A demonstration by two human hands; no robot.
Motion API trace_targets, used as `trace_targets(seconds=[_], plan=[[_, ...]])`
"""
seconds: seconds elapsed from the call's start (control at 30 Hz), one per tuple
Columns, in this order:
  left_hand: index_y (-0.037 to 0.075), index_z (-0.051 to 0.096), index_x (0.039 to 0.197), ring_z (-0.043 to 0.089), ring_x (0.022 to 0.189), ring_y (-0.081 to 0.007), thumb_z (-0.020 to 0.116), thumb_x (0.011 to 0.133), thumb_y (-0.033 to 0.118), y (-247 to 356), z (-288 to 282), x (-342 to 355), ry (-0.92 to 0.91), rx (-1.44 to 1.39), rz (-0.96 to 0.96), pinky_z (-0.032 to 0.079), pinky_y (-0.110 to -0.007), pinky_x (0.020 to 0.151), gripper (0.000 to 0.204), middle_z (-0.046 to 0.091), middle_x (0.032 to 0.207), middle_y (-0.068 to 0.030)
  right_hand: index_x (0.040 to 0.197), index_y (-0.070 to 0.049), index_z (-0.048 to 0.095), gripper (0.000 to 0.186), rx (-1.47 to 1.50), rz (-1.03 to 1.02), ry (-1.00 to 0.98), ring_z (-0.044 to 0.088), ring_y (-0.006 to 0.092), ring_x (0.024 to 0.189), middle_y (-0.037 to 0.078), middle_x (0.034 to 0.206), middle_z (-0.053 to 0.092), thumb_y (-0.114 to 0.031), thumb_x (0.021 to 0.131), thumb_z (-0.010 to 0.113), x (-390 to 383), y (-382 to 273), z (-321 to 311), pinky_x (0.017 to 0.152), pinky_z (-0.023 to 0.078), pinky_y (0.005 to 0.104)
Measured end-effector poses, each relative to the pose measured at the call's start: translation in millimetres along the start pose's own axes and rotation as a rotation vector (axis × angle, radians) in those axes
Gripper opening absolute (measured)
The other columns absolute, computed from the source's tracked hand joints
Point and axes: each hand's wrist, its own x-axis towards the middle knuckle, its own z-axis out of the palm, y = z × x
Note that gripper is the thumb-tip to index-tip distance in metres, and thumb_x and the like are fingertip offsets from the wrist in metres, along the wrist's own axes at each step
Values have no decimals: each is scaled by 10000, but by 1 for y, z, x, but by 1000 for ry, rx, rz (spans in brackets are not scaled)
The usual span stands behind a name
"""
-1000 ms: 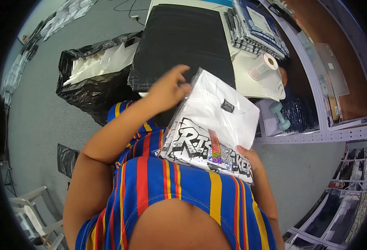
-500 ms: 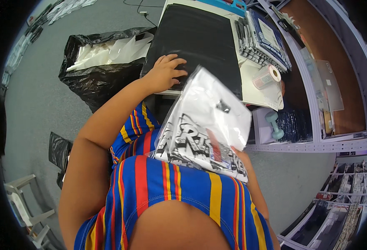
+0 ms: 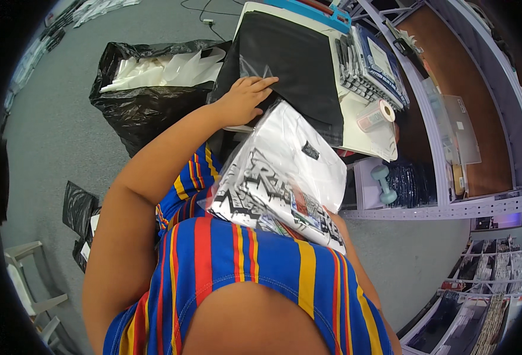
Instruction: The person packs folded clothes into black shipping bags, seals them, and affixes shipping labels. They repeat this process for multiple items, including blue and white garments, placing each sealed package aside on the table.
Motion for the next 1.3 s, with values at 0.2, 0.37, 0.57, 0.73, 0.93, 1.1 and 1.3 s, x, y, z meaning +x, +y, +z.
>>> trace_targets(seconds=[0.2, 0.37, 0.57, 0.73, 0.93, 1.1, 1.3], plan=[[58, 510, 1048, 416, 984, -245, 624, 604, 83, -7, -4, -6, 211, 148, -97, 341, -356, 846, 459, 309, 1279, -68, 973, 43, 525, 296, 44, -189, -48, 565, 139, 755, 114, 889, 580, -176, 775, 556, -3, -4, 7, 661, 441, 237], [156, 537, 1058, 425, 974, -277, 598, 627, 98, -6, -13, -16, 128, 201, -514, 396, -368, 772, 439, 388, 1149, -120, 1002, 40, 506, 285, 34, -518, -125, 561, 145, 796, 122, 925, 571, -134, 779, 539, -7, -14, 22, 689, 439, 243], [135, 441, 1158, 549, 836, -336, 480, 707, 32, 4, -15, -9, 84, -162, -595, 446, -397, 708, 464, 516, 963, -173, 1038, 36, 483, 283, 106, -967, -192, 557, 152, 845, 132, 969, 559, -84, 784, 519, 14, -46, 45, 721, 437, 251], [20, 344, 1221, 507, 430, -175, 512, 747, 102, 9, -19, 14, 222, -602, -729, 407, -285, 421, 509, 557, 693, -141, 1072, 23, 466, 320, 993, -348, -309, 578, 231, 858, 129, 964, 578, -132, 796, 517, 42, -80, 69, 753, 465, 337], [51, 430, 1114, 545, 677, -314, 496, 716, 45, 18, -22, 18, 409, -398, -606, 442, -365, 595, 403, 531, 819, -147, 1098, 15, 430, 322, 941, -285, -127, 583, 227, 843, 140, 976, 569, -147, 826, 485, 18, -93, 89, 728, 488, 347], [64, 482, 1029, 525, 682, -352, 460, 735, 26, 32, -34, 26, 333, -225, -479, 434, -404, 591, 297, 490, 821, -133, 1092, -8, 445, 298, 835, -460, -125, 584, 223, 840, 132, 970, 571, -153, 833, 471, 13, -93, 94, 715, 493, 338], [100, 553, 961, 527, 607, -301, 495, 706, 59, 59, -23, 23, 262, -192, -263, 430, -368, 544, 264, 469, 764, -126, 1072, -67, 472, 253, 1119, -232, -271, 596, 193, 754, 98, 896, 587, -189, 851, 454, 29, -91, 96, 598, 497, 314]])
